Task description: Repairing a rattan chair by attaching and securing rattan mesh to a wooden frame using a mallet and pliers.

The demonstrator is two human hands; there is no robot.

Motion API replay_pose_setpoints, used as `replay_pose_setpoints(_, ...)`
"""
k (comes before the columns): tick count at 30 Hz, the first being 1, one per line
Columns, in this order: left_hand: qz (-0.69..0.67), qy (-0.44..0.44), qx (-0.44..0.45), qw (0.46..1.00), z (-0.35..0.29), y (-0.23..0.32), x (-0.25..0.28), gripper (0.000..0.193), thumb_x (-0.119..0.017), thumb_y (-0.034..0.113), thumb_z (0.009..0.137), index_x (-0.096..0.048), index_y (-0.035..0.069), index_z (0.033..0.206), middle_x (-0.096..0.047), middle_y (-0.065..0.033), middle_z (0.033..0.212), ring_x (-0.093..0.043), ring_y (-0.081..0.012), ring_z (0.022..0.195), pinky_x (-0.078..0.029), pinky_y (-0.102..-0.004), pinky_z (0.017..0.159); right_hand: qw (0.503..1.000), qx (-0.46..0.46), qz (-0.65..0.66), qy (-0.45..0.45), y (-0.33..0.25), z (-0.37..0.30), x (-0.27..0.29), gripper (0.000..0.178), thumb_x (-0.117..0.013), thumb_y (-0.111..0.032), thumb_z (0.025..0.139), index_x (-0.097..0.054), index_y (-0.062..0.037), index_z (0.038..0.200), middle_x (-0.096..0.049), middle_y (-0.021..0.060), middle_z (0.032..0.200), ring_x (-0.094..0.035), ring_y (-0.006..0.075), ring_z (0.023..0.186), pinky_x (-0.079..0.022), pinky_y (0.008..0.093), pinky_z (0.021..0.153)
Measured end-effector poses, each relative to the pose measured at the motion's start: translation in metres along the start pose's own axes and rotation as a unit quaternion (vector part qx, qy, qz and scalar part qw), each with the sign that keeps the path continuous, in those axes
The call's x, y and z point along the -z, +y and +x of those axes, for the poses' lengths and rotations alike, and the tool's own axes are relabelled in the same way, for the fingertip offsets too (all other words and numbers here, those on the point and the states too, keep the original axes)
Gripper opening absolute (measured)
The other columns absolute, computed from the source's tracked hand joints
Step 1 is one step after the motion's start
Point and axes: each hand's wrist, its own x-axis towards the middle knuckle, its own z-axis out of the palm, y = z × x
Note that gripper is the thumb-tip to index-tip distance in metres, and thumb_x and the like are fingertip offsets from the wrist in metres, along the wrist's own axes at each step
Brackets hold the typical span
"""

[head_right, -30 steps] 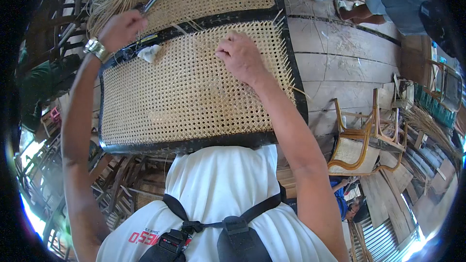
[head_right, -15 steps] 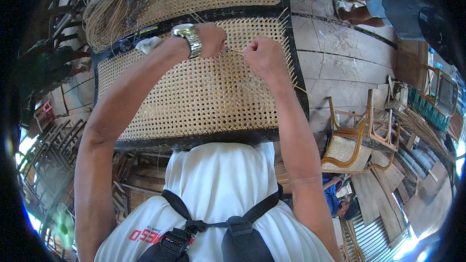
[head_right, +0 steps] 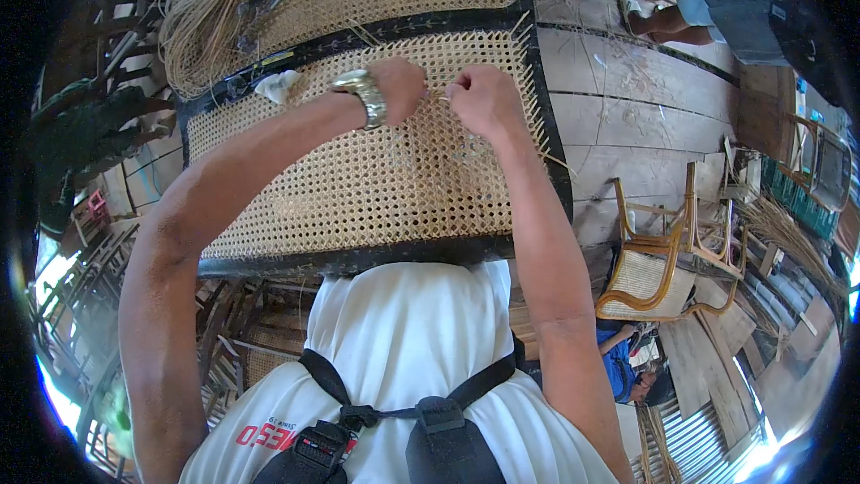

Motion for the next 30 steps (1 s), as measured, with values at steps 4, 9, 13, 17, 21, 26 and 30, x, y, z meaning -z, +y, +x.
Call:
replay_pose_setpoints(4, -0.351, -0.047, 0.095, 0.930, -0.004, -0.021, 0.004, 0.033, -0.060, 0.028, 0.097, -0.071, -0.003, 0.094, -0.072, -0.0117, 0.074, -0.069, -0.0205, 0.059, -0.056, -0.0376, 0.063, 0.999, 0.031, -0.017, 0.027, -0.005, -0.001, -0.014, 0.019, -0.069, -0.021, 0.081, -0.070, -0.0021, 0.081, -0.068, 0.0115, 0.071, -0.063, 0.0212, 0.065, -0.051, 0.0360, 0.066)
replay_pose_setpoints(9, -0.148, -0.015, 0.022, 0.989, 0.001, -0.020, -0.011, 0.024, -0.064, 0.021, 0.091, -0.071, -0.002, 0.090, -0.071, -0.0186, 0.079, -0.070, -0.0316, 0.074, -0.056, -0.0399, 0.071, 0.999, -0.031, 0.006, 0.029, 0.003, 0.004, -0.007, 0.025, -0.067, -0.028, 0.079, -0.071, -0.0037, 0.081, -0.071, 0.0170, 0.084, -0.069, 0.0306, 0.080, -0.054, 0.0389, 0.074)
replay_pose_setpoints(13, -0.061, 0.173, -0.039, 0.982, -0.015, -0.005, -0.021, 0.009, -0.066, 0.006, 0.076, -0.068, -0.002, 0.081, -0.070, -0.0208, 0.088, -0.069, -0.0369, 0.089, -0.057, -0.0448, 0.075, 0.998, -0.035, 0.041, -0.014, 0.013, 0.010, -0.003, 0.025, -0.070, -0.029, 0.074, -0.073, -0.0050, 0.078, -0.071, 0.0152, 0.075, -0.069, 0.0253, 0.072, -0.053, 0.0352, 0.070)
replay_pose_setpoints(17, -0.086, 0.171, -0.047, 0.980, -0.027, -0.004, -0.016, 0.011, -0.065, 0.005, 0.080, -0.067, -0.002, 0.088, -0.070, -0.0218, 0.087, -0.069, -0.0368, 0.087, -0.057, -0.0445, 0.074, 0.997, -0.048, 0.051, -0.042, 0.012, 0.016, -0.005, 0.022, -0.070, -0.028, 0.073, -0.074, -0.0067, 0.078, -0.070, 0.0150, 0.073, -0.070, 0.0262, 0.071, -0.054, 0.0360, 0.069)
replay_pose_setpoints(21, -0.091, 0.153, -0.038, 0.983, -0.022, -0.009, -0.020, 0.013, -0.066, 0.010, 0.084, -0.067, -0.002, 0.087, -0.069, -0.0219, 0.085, -0.070, -0.0374, 0.083, -0.056, -0.0446, 0.072, 0.998, -0.049, -0.023, -0.030, -0.007, 0.010, -0.009, 0.021, -0.067, -0.025, 0.073, -0.074, -0.0066, 0.078, -0.071, 0.0167, 0.078, -0.070, 0.0307, 0.076, -0.054, 0.0392, 0.072)
replay_pose_setpoints(26, -0.100, 0.128, -0.035, 0.986, -0.006, -0.019, -0.021, 0.014, -0.067, 0.011, 0.084, -0.067, -0.002, 0.083, -0.069, -0.0215, 0.079, -0.070, -0.0370, 0.078, -0.055, -0.0453, 0.071, 0.996, -0.027, -0.086, -0.013, -0.017, 0.007, -0.014, 0.019, -0.062, -0.022, 0.075, -0.071, -0.0074, 0.082, -0.071, 0.0194, 0.090, -0.069, 0.0351, 0.087, -0.054, 0.0422, 0.078)
replay_pose_setpoints(30, -0.064, 0.098, -0.038, 0.992, -0.015, -0.009, 0.001, 0.014, -0.067, 0.010, 0.084, -0.070, -0.002, 0.080, -0.069, -0.0215, 0.076, -0.071, -0.0346, 0.078, -0.056, -0.0431, 0.069, 0.997, -0.051, -0.041, -0.035, -0.003, 0.007, -0.009, 0.018, -0.062, -0.022, 0.076, -0.071, -0.0075, 0.083, -0.071, 0.0189, 0.092, -0.069, 0.0350, 0.088, -0.054, 0.0423, 0.079)
